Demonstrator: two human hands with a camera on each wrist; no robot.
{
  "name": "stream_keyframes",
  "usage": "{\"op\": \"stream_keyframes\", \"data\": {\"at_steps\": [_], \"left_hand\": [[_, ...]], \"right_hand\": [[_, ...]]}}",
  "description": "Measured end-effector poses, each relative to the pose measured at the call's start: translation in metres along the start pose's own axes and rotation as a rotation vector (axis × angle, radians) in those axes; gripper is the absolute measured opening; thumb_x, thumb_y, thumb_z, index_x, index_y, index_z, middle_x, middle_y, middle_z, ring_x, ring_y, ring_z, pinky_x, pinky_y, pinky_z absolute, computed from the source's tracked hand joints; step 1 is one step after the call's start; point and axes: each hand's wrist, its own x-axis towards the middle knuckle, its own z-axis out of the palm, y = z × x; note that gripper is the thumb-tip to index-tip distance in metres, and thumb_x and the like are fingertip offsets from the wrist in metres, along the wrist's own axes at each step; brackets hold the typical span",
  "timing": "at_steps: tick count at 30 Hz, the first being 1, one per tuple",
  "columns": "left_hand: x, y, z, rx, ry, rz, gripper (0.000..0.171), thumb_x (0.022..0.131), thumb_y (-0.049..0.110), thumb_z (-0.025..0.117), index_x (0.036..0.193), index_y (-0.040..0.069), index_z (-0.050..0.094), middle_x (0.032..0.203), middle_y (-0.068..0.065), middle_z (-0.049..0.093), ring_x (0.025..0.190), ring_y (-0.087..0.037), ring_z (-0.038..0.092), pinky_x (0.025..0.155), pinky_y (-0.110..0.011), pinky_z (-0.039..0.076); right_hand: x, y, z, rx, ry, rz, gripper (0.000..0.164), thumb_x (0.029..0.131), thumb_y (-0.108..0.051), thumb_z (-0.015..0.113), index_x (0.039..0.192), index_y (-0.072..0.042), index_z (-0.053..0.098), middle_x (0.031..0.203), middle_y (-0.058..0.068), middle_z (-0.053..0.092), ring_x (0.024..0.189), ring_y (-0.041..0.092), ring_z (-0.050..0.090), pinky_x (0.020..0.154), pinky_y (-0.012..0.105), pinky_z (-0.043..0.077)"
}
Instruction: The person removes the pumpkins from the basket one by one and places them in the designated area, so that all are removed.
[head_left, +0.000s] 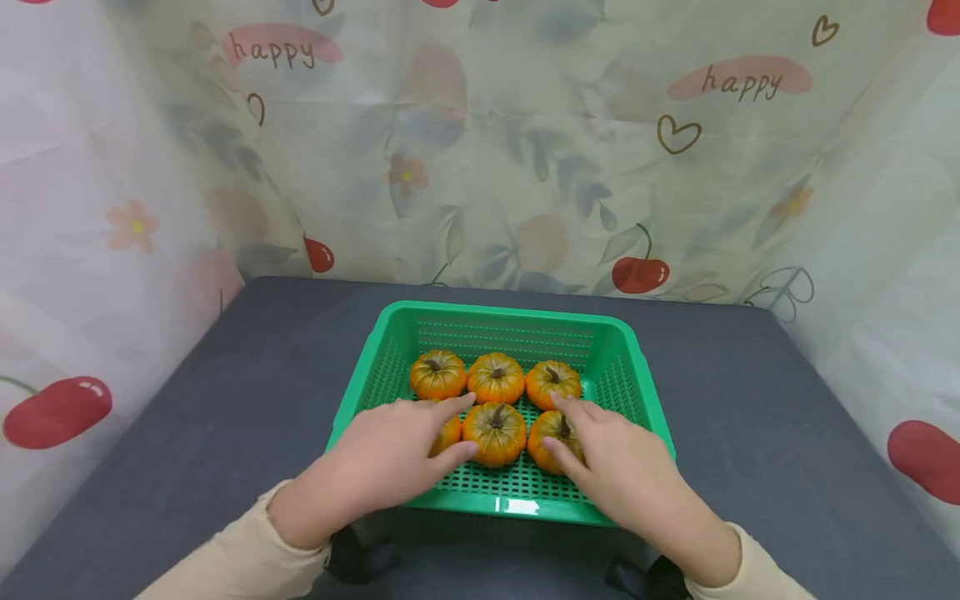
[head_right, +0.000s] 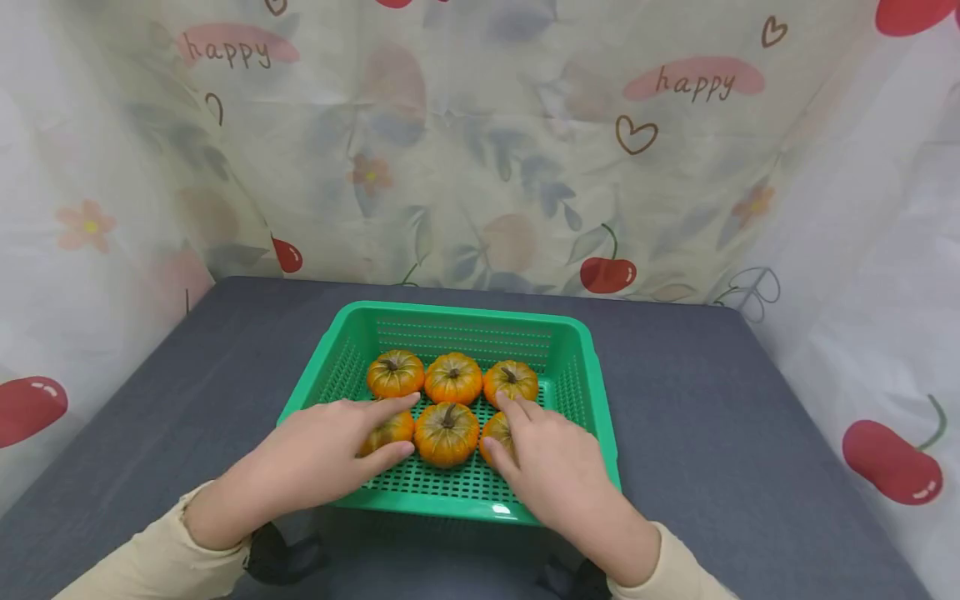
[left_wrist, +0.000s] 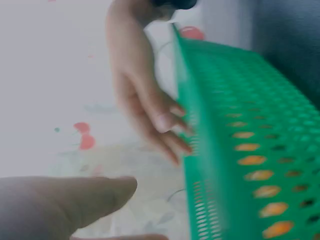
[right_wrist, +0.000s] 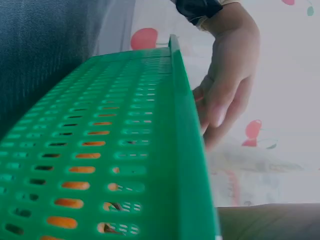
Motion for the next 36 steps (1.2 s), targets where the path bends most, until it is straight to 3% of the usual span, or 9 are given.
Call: {"op": "stream_keyframes", "data": {"at_steps": [2, 4, 7, 11, 16, 21, 23, 27, 36], "left_hand": [[-0.003, -0.005, -0.010, -0.081, -0.025, -0.010, 0.054, 0.094, 0.049, 0.059, 0.144, 0.031, 0.047, 0.071, 0.005, 0.063, 0.046, -0.014, 0.043, 0.047, -0.030, 0.038], [-0.006, -0.011, -0.019, -0.146, -0.027, -0.002, 0.052, 0.095, 0.050, 0.057, 0.143, 0.033, 0.047, 0.086, 0.007, 0.070, 0.043, -0.012, 0.041, 0.051, -0.029, 0.039], [-0.010, -0.024, -0.032, -0.235, 0.010, 0.019, 0.049, 0.095, 0.053, 0.053, 0.141, 0.034, 0.049, 0.117, 0.007, 0.068, 0.060, -0.008, 0.057, 0.063, -0.033, 0.046], [-0.012, -0.044, -0.046, -0.382, 0.088, 0.043, 0.046, 0.098, 0.053, 0.047, 0.138, 0.032, 0.052, 0.120, 0.004, 0.067, 0.105, -0.014, 0.065, 0.088, -0.044, 0.052], [-0.009, -0.071, -0.056, -0.661, 0.182, 0.089, 0.041, 0.103, 0.038, 0.043, 0.139, 0.020, 0.053, 0.125, -0.008, 0.065, 0.116, -0.024, 0.062, 0.102, -0.047, 0.047], [-0.002, -0.096, -0.053, -0.843, 0.223, 0.076, 0.045, 0.105, 0.034, 0.042, 0.144, 0.012, 0.046, 0.142, -0.012, 0.051, 0.127, -0.027, 0.054, 0.102, -0.030, 0.048], [0.001, -0.104, -0.049, -0.880, 0.212, 0.048, 0.049, 0.105, 0.034, 0.042, 0.148, 0.012, 0.039, 0.149, -0.012, 0.042, 0.134, -0.028, 0.046, 0.106, -0.031, 0.044], [0.006, -0.118, -0.039, -0.924, 0.189, -0.027, 0.058, 0.104, 0.036, 0.044, 0.154, 0.012, 0.026, 0.157, -0.012, 0.028, 0.143, -0.030, 0.032, 0.113, -0.042, 0.032], [0.021, -0.145, -0.019, -1.122, 0.095, -0.093, 0.067, 0.104, 0.031, 0.046, 0.157, 0.010, 0.011, 0.160, -0.022, 0.013, 0.145, -0.041, 0.020, 0.113, -0.059, 0.027]], "right_hand": [[0.000, 0.001, -0.004, 0.016, 0.002, 0.014, 0.050, 0.095, -0.043, 0.060, 0.138, -0.018, 0.054, 0.131, 0.006, 0.061, 0.110, 0.027, 0.063, 0.069, 0.041, 0.057], [-0.001, 0.003, -0.008, 0.030, 0.011, 0.029, 0.048, 0.095, -0.043, 0.060, 0.137, -0.021, 0.056, 0.131, 0.005, 0.062, 0.108, 0.027, 0.064, 0.063, 0.038, 0.056], [-0.002, 0.007, -0.015, 0.055, 0.032, 0.051, 0.045, 0.095, -0.043, 0.060, 0.135, -0.021, 0.057, 0.131, 0.005, 0.062, 0.106, 0.028, 0.065, 0.059, 0.037, 0.055], [-0.003, 0.015, -0.021, 0.119, 0.072, 0.067, 0.047, 0.096, -0.043, 0.058, 0.137, -0.021, 0.054, 0.130, 0.004, 0.063, 0.095, 0.026, 0.068, 0.054, 0.034, 0.051], [-0.008, 0.025, -0.027, 0.218, 0.198, 0.058, 0.056, 0.097, -0.038, 0.058, 0.148, -0.024, 0.039, 0.135, 0.004, 0.060, 0.089, 0.025, 0.069, 0.058, 0.035, 0.051], [-0.012, 0.034, -0.025, 0.347, 0.311, 0.005, 0.064, 0.100, -0.033, 0.055, 0.155, -0.025, 0.022, 0.149, 0.005, 0.044, 0.119, 0.029, 0.058, 0.088, 0.046, 0.054], [-0.011, 0.036, -0.022, 0.391, 0.343, -0.020, 0.067, 0.099, -0.029, 0.056, 0.156, -0.025, 0.019, 0.151, 0.006, 0.040, 0.132, 0.031, 0.047, 0.100, 0.049, 0.046], [-0.010, 0.039, -0.014, 0.456, 0.374, -0.041, 0.071, 0.099, -0.023, 0.058, 0.156, -0.025, 0.017, 0.154, 0.008, 0.036, 0.136, 0.029, 0.041, 0.102, 0.048, 0.043], [-0.003, 0.041, 0.005, 0.616, 0.233, -0.049, 0.069, 0.099, -0.028, 0.056, 0.155, -0.029, 0.016, 0.158, 0.005, 0.026, 0.143, 0.030, 0.032, 0.106, 0.047, 0.039]]}}
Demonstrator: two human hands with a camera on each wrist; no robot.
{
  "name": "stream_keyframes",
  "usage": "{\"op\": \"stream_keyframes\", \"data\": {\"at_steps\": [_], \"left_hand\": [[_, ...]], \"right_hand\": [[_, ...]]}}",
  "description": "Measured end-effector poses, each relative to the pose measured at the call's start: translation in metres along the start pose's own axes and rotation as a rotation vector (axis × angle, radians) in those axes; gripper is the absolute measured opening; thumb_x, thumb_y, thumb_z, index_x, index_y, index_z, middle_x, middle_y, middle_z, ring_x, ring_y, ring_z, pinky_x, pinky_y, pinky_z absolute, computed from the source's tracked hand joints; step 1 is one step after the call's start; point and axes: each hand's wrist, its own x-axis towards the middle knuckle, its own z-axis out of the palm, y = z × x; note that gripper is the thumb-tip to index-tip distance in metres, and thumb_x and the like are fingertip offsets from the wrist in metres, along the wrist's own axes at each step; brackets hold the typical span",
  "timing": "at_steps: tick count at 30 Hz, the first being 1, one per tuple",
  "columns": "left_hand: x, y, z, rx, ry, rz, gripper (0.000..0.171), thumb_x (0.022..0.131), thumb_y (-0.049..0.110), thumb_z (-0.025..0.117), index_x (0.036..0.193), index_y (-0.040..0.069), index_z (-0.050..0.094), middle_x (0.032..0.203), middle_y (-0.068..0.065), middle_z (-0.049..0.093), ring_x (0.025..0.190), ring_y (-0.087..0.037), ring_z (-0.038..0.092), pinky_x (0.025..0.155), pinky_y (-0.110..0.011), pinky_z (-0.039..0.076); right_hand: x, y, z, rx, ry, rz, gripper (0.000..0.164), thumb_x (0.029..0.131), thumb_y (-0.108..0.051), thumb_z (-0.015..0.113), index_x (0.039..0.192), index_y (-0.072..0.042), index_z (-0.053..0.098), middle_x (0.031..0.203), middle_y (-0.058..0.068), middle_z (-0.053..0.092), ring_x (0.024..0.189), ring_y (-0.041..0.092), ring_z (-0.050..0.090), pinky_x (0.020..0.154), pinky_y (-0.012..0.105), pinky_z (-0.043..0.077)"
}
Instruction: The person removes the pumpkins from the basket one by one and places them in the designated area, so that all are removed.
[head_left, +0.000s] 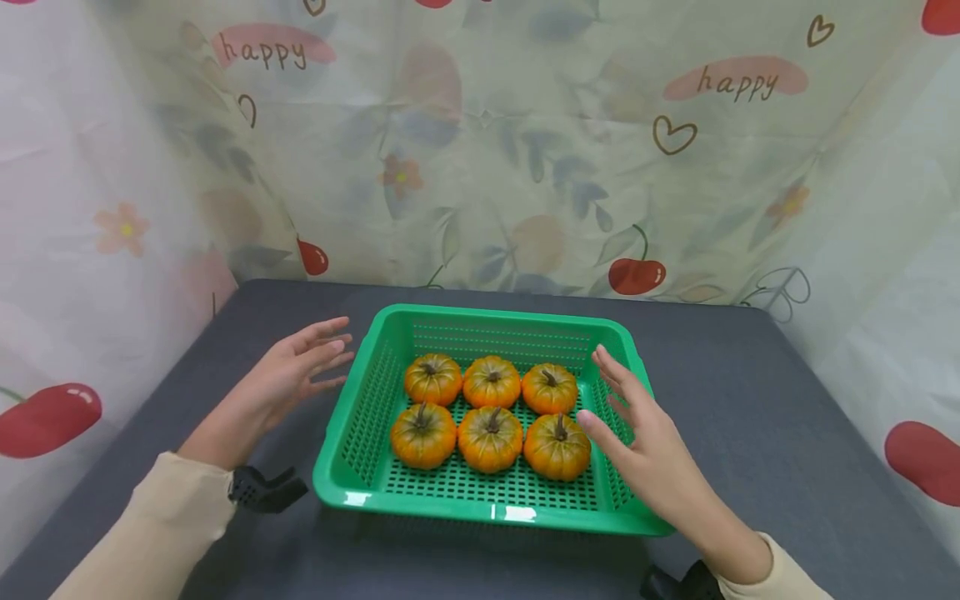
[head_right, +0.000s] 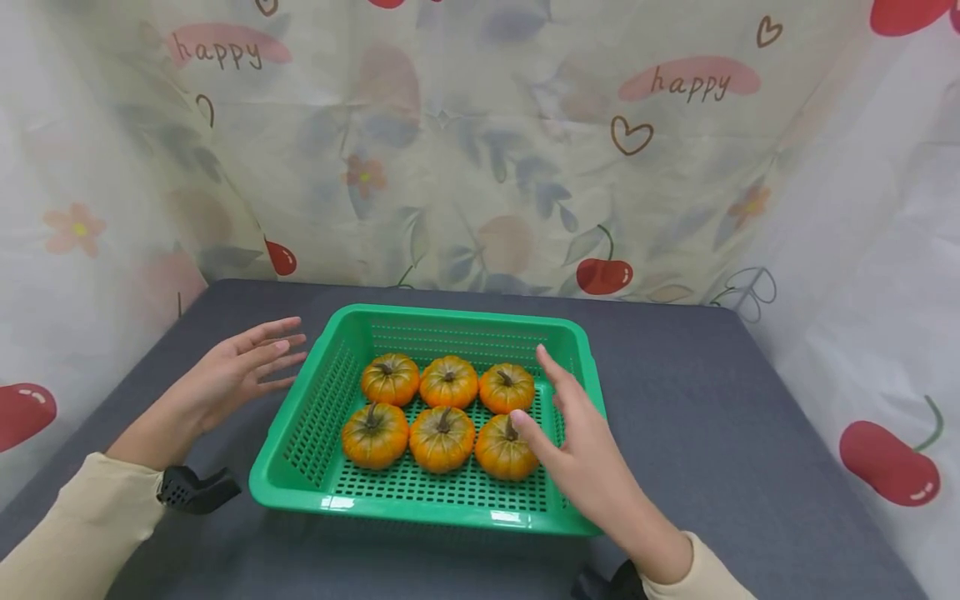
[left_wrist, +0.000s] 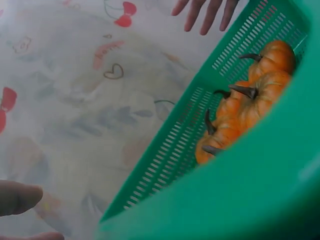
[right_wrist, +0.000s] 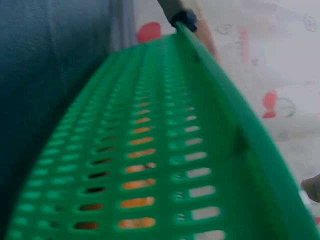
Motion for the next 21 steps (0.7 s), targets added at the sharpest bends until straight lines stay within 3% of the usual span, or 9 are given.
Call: {"op": "stream_keyframes", "data": {"at_steps": [5, 9, 14, 18, 21], "left_hand": [[0.010, -0.012, -0.003, -0.081, -0.061, -0.098, 0.073, 0.102, 0.026, 0.050, 0.157, 0.011, 0.004, 0.160, -0.022, 0.011, 0.145, -0.043, 0.018, 0.110, -0.066, 0.028], [0.016, -0.021, -0.005, -0.104, -0.098, -0.155, 0.081, 0.100, 0.026, 0.056, 0.157, 0.014, 0.001, 0.159, -0.022, 0.015, 0.143, -0.040, 0.028, 0.107, -0.059, 0.038], [0.020, -0.027, -0.007, -0.138, -0.128, -0.194, 0.084, 0.098, 0.026, 0.059, 0.158, 0.017, 0.001, 0.143, -0.015, 0.046, 0.118, -0.020, 0.059, 0.095, -0.046, 0.052], [0.021, -0.029, -0.008, -0.194, -0.156, -0.203, 0.083, 0.098, 0.025, 0.059, 0.158, 0.019, 0.001, 0.124, -0.001, 0.059, 0.105, -0.015, 0.065, 0.090, -0.044, 0.055], [0.022, -0.030, -0.009, -0.224, -0.176, -0.204, 0.083, 0.098, 0.023, 0.059, 0.158, 0.021, 0.001, 0.122, -0.002, 0.060, 0.105, -0.017, 0.066, 0.088, -0.043, 0.056]], "right_hand": [[0.004, 0.003, 0.007, 0.073, -0.103, 0.067, 0.067, 0.099, -0.033, 0.056, 0.155, -0.023, 0.019, 0.159, 0.006, 0.024, 0.144, 0.032, 0.028, 0.109, 0.052, 0.037], [0.008, 0.002, 0.010, 0.085, -0.173, 0.149, 0.068, 0.098, -0.037, 0.057, 0.154, -0.020, 0.023, 0.159, 0.009, 0.024, 0.144, 0.034, 0.027, 0.110, 0.056, 0.035], [0.013, 0.003, 0.011, 0.074, -0.256, 0.232, 0.070, 0.097, -0.038, 0.059, 0.154, -0.015, 0.025, 0.158, 0.014, 0.026, 0.143, 0.036, 0.028, 0.111, 0.058, 0.032], [0.017, 0.006, 0.014, 0.063, -0.299, 0.263, 0.070, 0.097, -0.038, 0.059, 0.153, -0.012, 0.027, 0.156, 0.016, 0.029, 0.141, 0.038, 0.031, 0.111, 0.059, 0.031], [0.019, 0.008, 0.017, 0.035, -0.318, 0.275, 0.069, 0.096, -0.038, 0.060, 0.152, -0.011, 0.030, 0.154, 0.016, 0.033, 0.139, 0.038, 0.035, 0.109, 0.060, 0.034]]}}
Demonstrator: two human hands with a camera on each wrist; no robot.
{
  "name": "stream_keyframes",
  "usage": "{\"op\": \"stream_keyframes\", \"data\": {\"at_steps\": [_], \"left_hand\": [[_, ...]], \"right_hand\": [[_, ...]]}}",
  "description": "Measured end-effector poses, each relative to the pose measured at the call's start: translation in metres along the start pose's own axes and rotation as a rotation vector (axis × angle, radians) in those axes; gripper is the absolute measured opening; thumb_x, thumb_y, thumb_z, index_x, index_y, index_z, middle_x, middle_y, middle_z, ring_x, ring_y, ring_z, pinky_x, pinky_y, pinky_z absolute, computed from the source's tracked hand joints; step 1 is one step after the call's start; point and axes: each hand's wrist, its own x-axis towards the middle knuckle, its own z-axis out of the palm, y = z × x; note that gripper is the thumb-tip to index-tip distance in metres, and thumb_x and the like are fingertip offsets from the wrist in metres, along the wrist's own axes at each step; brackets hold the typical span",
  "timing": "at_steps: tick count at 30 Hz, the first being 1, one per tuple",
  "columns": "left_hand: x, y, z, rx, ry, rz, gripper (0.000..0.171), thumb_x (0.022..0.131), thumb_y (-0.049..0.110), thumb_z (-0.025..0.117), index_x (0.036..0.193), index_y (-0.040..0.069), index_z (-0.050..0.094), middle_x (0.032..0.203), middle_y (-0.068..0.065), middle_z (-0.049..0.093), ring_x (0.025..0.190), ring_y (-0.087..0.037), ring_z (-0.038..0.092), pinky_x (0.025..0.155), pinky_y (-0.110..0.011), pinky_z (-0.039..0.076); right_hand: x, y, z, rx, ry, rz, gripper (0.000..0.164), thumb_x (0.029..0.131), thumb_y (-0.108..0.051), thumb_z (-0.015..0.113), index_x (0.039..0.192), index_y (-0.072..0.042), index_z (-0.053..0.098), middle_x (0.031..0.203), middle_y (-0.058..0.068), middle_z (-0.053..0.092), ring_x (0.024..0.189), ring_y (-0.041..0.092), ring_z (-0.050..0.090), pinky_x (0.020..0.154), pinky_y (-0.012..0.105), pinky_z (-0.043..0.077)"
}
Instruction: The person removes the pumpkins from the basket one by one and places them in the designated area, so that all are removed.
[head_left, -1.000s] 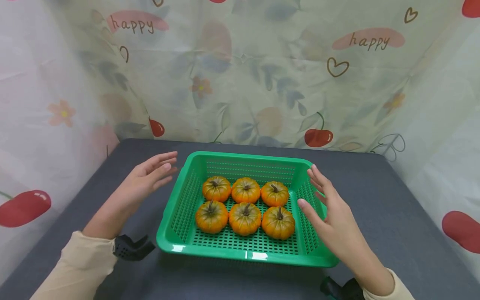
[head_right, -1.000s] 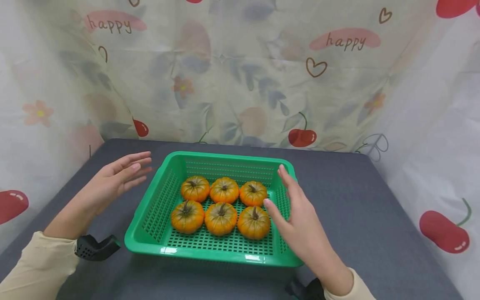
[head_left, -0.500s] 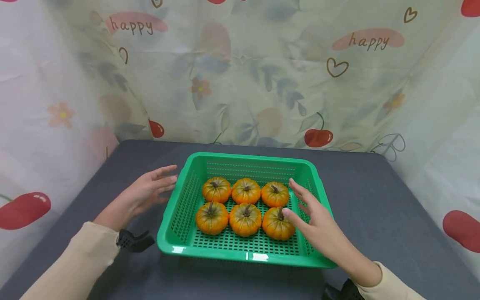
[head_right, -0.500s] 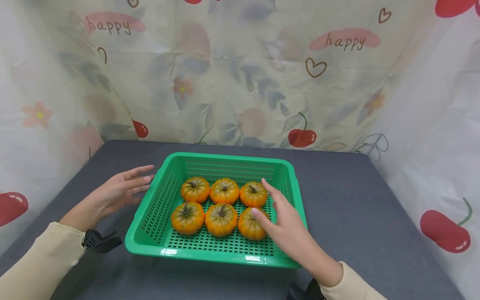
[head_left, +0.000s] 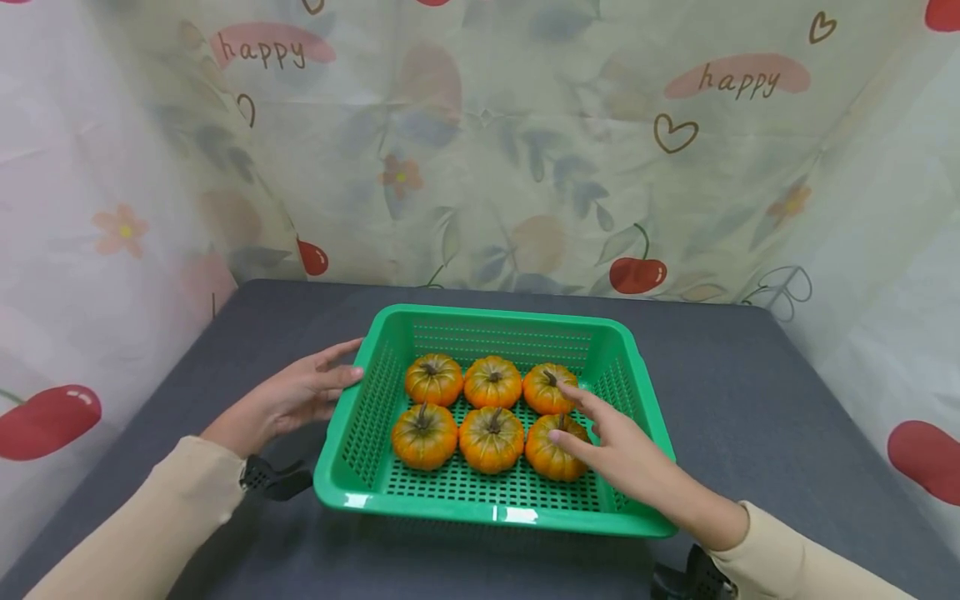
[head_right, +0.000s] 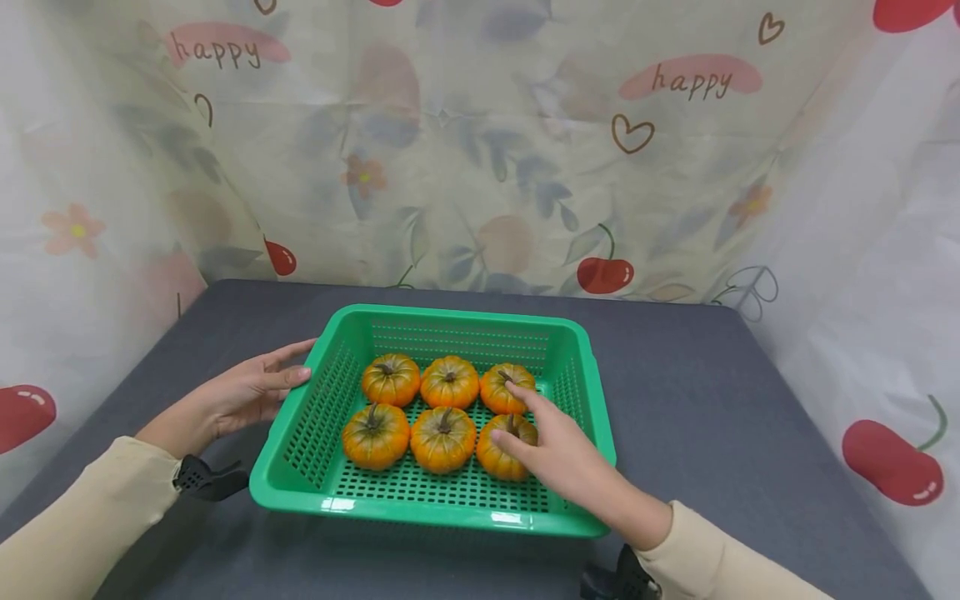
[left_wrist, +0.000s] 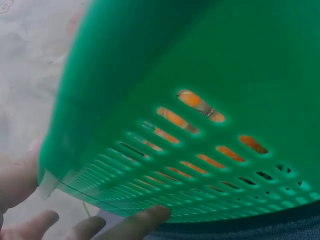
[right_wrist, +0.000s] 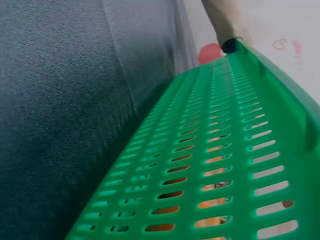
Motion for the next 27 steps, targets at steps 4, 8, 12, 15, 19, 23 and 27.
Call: {"op": "stream_keyframes", "data": {"at_steps": [4, 8, 12, 15, 19, 23, 27], "left_hand": [[0.0008, 0.0006, -0.0006, -0.034, -0.026, -0.005, 0.084, 0.098, 0.019, 0.058, 0.157, 0.026, -0.001, 0.123, -0.005, 0.058, 0.102, -0.018, 0.067, 0.087, -0.042, 0.057], [0.0008, 0.0013, 0.0001, -0.075, -0.048, -0.004, 0.084, 0.099, 0.014, 0.057, 0.157, 0.030, -0.002, 0.122, -0.006, 0.059, 0.096, -0.017, 0.069, 0.084, -0.041, 0.058], [0.0016, 0.0001, -0.0013, -0.082, -0.070, 0.001, 0.082, 0.100, 0.012, 0.053, 0.156, 0.034, -0.003, 0.121, -0.005, 0.060, 0.094, -0.017, 0.070, 0.083, -0.041, 0.058], [0.0024, -0.0008, -0.0022, -0.081, -0.080, 0.000, 0.083, 0.100, 0.013, 0.053, 0.156, 0.036, -0.004, 0.123, -0.004, 0.058, 0.094, -0.017, 0.070, 0.084, -0.042, 0.058], [0.0011, 0.0003, -0.0016, -0.097, -0.086, -0.007, 0.084, 0.100, 0.013, 0.054, 0.156, 0.036, -0.005, 0.125, -0.005, 0.057, 0.094, -0.018, 0.070, 0.083, -0.040, 0.058], [0.0002, 0.0015, -0.0009, -0.111, -0.089, -0.013, 0.083, 0.100, 0.011, 0.053, 0.155, 0.037, -0.005, 0.125, -0.005, 0.057, 0.094, -0.018, 0.070, 0.082, -0.040, 0.058], [0.0007, 0.0021, -0.0005, -0.122, -0.092, -0.017, 0.084, 0.100, 0.011, 0.053, 0.156, 0.037, -0.004, 0.124, -0.005, 0.058, 0.095, -0.018, 0.070, 0.083, -0.040, 0.058]], "right_hand": [[0.0022, 0.0012, 0.0012, -0.034, -0.018, 0.025, 0.066, 0.096, -0.039, 0.059, 0.150, -0.011, 0.035, 0.152, 0.015, 0.037, 0.137, 0.038, 0.038, 0.104, 0.059, 0.039], [0.0043, 0.0018, 0.0024, -0.044, -0.036, 0.046, 0.063, 0.096, -0.038, 0.060, 0.148, -0.011, 0.038, 0.151, 0.016, 0.039, 0.137, 0.039, 0.037, 0.103, 0.060, 0.039], [0.0047, 0.0003, 0.0036, -0.063, -0.053, 0.059, 0.063, 0.095, -0.038, 0.061, 0.147, -0.010, 0.040, 0.150, 0.016, 0.041, 0.137, 0.039, 0.037, 0.104, 0.059, 0.038], [0.0045, -0.0006, 0.0040, -0.080, -0.057, 0.058, 0.063, 0.094, -0.037, 0.063, 0.146, -0.008, 0.042, 0.148, 0.016, 0.042, 0.137, 0.039, 0.037, 0.105, 0.059, 0.037], [0.0058, 0.0004, 0.0052, -0.095, -0.054, 0.049, 0.064, 0.093, -0.035, 0.065, 0.145, -0.007, 0.042, 0.148, 0.016, 0.043, 0.137, 0.039, 0.038, 0.107, 0.058, 0.036], [0.0073, 0.0013, 0.0066, -0.115, -0.050, 0.054, 0.067, 0.090, -0.029, 0.070, 0.145, -0.005, 0.041, 0.145, 0.017, 0.046, 0.134, 0.038, 0.042, 0.106, 0.056, 0.039], [0.0088, 0.0028, 0.0082, -0.133, -0.047, 0.054, 0.069, 0.088, -0.022, 0.073, 0.145, -0.002, 0.039, 0.143, 0.020, 0.047, 0.132, 0.038, 0.044, 0.105, 0.054, 0.041]]}}
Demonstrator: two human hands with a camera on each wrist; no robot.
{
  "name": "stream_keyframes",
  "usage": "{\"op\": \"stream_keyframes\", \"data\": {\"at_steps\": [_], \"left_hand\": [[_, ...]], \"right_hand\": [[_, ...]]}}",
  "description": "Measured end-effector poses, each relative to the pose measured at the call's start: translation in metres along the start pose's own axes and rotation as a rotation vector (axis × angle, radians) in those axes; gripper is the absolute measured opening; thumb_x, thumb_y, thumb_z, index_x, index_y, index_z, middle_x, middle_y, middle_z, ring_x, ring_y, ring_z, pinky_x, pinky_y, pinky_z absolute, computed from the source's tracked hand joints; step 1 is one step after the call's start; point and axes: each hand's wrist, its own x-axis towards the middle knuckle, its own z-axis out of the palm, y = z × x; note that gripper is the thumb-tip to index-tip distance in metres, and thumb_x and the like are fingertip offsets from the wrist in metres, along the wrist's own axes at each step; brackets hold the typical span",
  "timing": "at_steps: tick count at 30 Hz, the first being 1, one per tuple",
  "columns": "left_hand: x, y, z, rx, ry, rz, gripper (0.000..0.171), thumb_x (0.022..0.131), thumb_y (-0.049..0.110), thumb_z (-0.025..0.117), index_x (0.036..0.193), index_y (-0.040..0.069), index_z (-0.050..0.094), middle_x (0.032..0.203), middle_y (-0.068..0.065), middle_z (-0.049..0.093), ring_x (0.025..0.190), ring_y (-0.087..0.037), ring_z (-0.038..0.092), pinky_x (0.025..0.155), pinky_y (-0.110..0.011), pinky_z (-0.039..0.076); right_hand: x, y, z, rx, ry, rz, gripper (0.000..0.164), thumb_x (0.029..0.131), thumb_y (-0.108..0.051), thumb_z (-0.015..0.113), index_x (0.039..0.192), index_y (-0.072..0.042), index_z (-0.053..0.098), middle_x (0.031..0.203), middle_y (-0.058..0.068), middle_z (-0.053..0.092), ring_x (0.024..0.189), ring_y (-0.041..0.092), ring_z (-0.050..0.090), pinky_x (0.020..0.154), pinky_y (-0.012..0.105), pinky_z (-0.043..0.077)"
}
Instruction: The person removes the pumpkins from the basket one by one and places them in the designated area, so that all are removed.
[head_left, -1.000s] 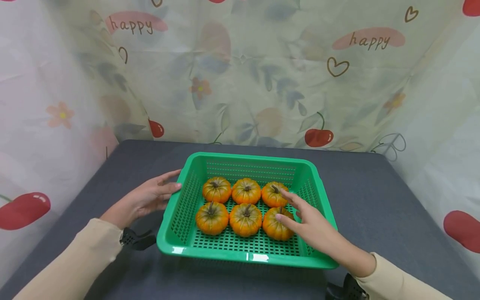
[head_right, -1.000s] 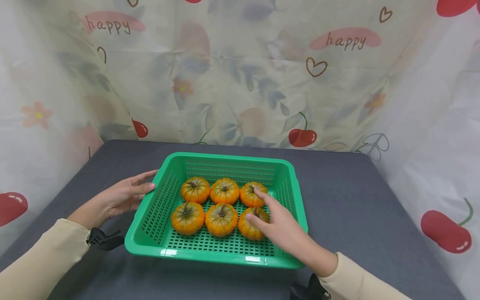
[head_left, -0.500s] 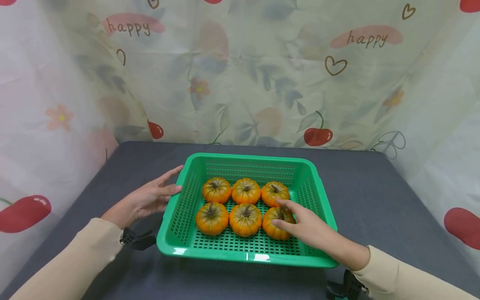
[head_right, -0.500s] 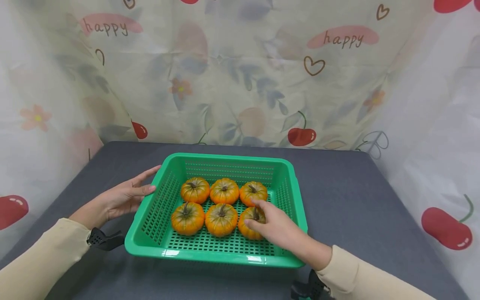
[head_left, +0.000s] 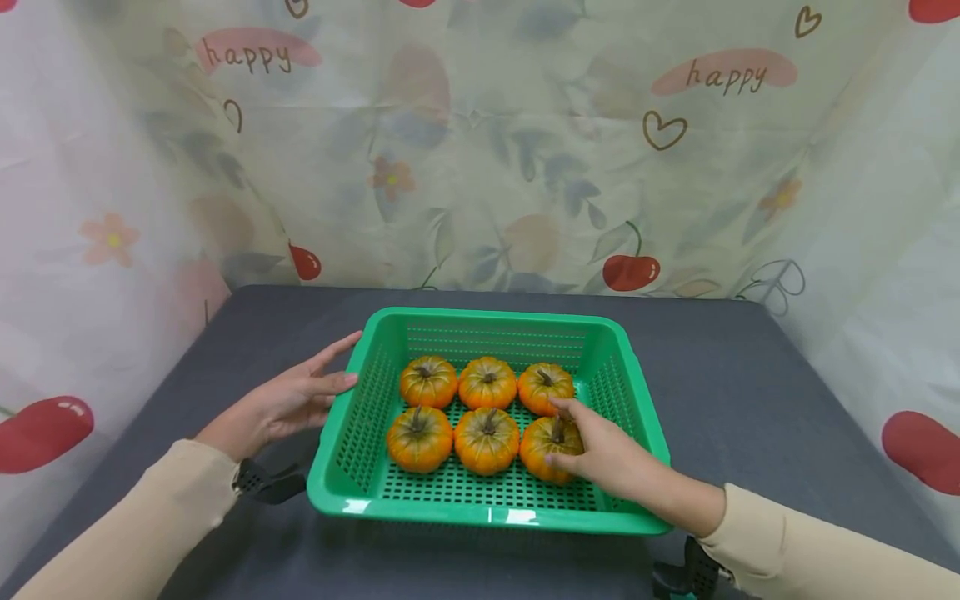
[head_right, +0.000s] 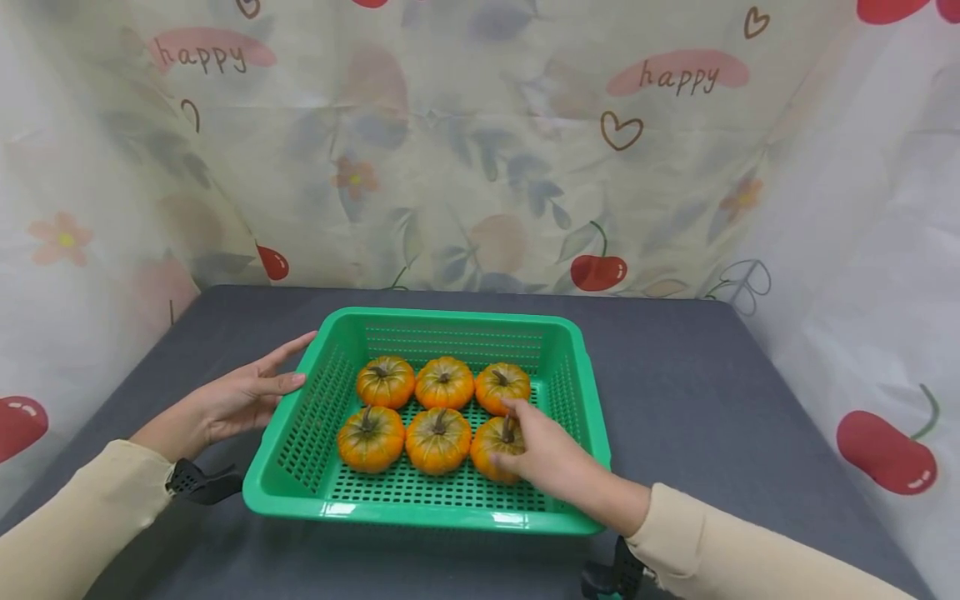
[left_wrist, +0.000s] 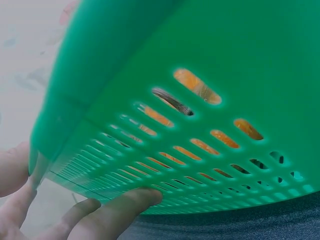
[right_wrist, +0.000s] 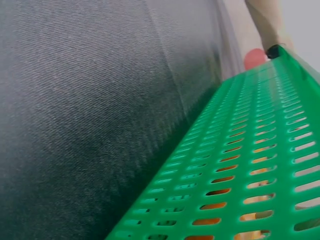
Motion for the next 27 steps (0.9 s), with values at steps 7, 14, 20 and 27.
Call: {"op": "stream_keyframes", "data": {"at_steps": [7, 14, 20, 27], "left_hand": [[-0.0002, 0.0001, -0.0012, -0.004, 0.000, 0.000, 0.083, 0.100, 0.011, 0.053, 0.156, 0.037, -0.002, 0.124, -0.005, 0.059, 0.096, -0.019, 0.070, 0.083, -0.041, 0.058], [0.0006, -0.0008, -0.0031, -0.019, -0.007, -0.006, 0.083, 0.100, 0.010, 0.053, 0.155, 0.039, -0.002, 0.126, -0.006, 0.058, 0.096, -0.020, 0.070, 0.084, -0.042, 0.058], [0.0005, 0.0002, -0.0023, -0.013, -0.007, -0.011, 0.084, 0.100, 0.009, 0.053, 0.155, 0.038, -0.004, 0.126, -0.007, 0.057, 0.097, -0.020, 0.069, 0.085, -0.042, 0.058], [0.0010, 0.0012, -0.0014, -0.012, -0.013, -0.012, 0.085, 0.100, 0.009, 0.053, 0.155, 0.037, -0.004, 0.127, -0.007, 0.056, 0.096, -0.020, 0.070, 0.084, -0.042, 0.058]], "right_hand": [[0.0013, 0.0003, 0.0029, -0.024, 0.012, -0.008, 0.071, 0.085, -0.016, 0.076, 0.143, 0.002, 0.038, 0.141, 0.022, 0.048, 0.130, 0.038, 0.046, 0.104, 0.052, 0.042], [0.0001, -0.0017, 0.0038, -0.033, 0.001, 0.014, 0.077, 0.080, -0.018, 0.081, 0.140, 0.006, 0.040, 0.135, 0.022, 0.052, 0.126, 0.037, 0.049, 0.102, 0.051, 0.044], [0.0023, 0.0018, 0.0043, -0.048, -0.039, -0.014, 0.077, 0.077, -0.023, 0.083, 0.138, 0.005, 0.045, 0.138, 0.021, 0.049, 0.126, 0.036, 0.049, 0.102, 0.051, 0.044], [0.0043, 0.0040, 0.0046, -0.044, -0.098, -0.012, 0.081, 0.073, -0.026, 0.086, 0.138, 0.003, 0.047, 0.135, 0.019, 0.051, 0.120, 0.033, 0.052, 0.097, 0.049, 0.047]]}}
